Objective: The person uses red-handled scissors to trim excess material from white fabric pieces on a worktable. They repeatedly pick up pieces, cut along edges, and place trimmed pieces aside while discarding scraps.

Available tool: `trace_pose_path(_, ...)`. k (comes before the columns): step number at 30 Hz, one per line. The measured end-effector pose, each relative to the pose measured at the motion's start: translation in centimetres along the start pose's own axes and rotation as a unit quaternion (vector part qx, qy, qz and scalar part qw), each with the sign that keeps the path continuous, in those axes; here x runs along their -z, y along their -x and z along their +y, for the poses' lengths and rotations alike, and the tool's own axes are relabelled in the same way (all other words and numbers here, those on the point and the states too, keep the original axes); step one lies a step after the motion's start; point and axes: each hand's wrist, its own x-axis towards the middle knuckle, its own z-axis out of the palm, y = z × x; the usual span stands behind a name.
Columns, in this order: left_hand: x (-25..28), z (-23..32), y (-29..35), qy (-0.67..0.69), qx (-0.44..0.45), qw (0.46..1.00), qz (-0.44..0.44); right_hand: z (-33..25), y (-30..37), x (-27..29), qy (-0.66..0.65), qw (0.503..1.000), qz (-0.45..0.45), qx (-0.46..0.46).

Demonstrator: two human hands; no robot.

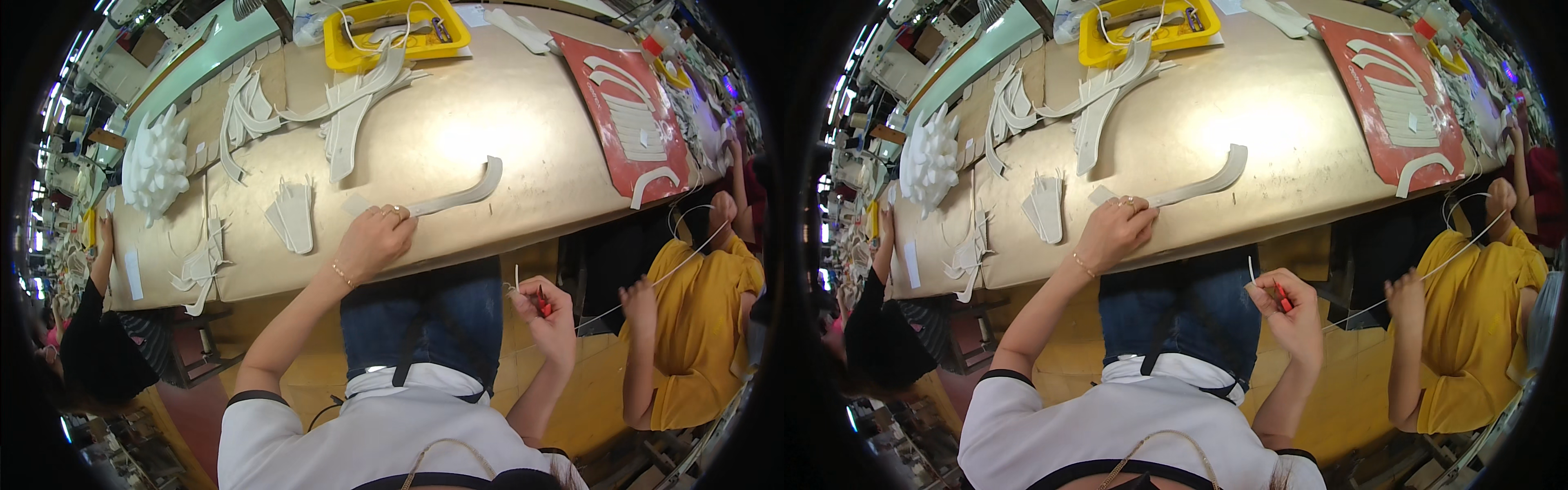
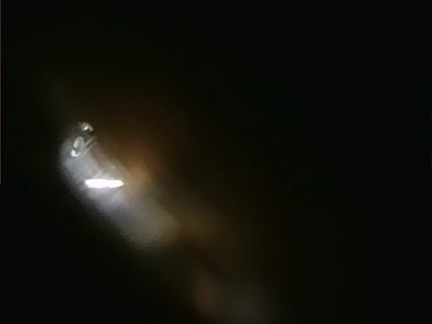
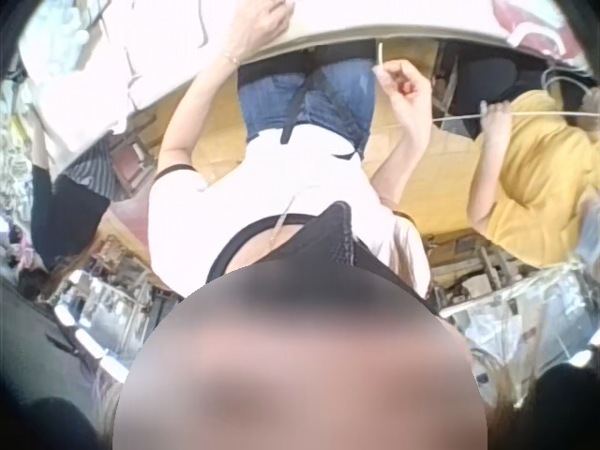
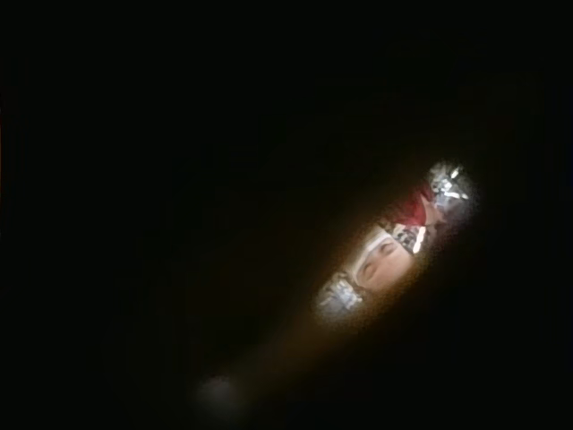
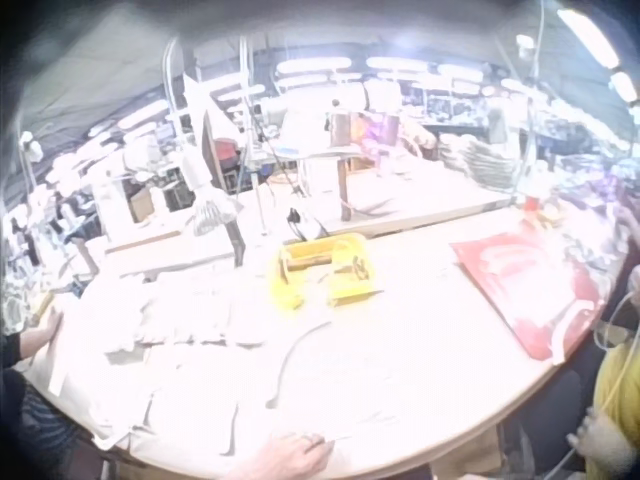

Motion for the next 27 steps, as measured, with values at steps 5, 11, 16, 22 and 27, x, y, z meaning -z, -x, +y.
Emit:
trace_pose_path(5, 0.7, 0.9, 0.9, 0.131, 0.114, 0.984, 0.032, -0.6, -1.9, -1.4, 0.052, 0.995, 0.000, 0.086)
trace_pose_path(11, -0.6, 1.4, -0.3, 0.097, 0.135, 0.985, 0.051, -2.5, -6.7, -5.4, 0.326, 0.917, -0.028, 0.227)
trace_pose_path(16, -0.3, 0.6, -1.0, 0.058, 0.090, 0.994, -0.024, -3.1, -9.3, -7.2, 0.406, 0.887, -0.090, 0.201)
trace_pose_path(22, -0.1, -0.3, -1.3, -0.061, -0.033, 0.993, -0.098, -3.5, -9.7, -6.7, 0.364, 0.908, -0.106, 0.177)
trace_pose_path(27, -1.0, -0.9, -1.3, -0.045, 0.016, 0.998, -0.035, -3.8, -9.7, -6.8, 0.378, 0.905, -0.107, 0.161)
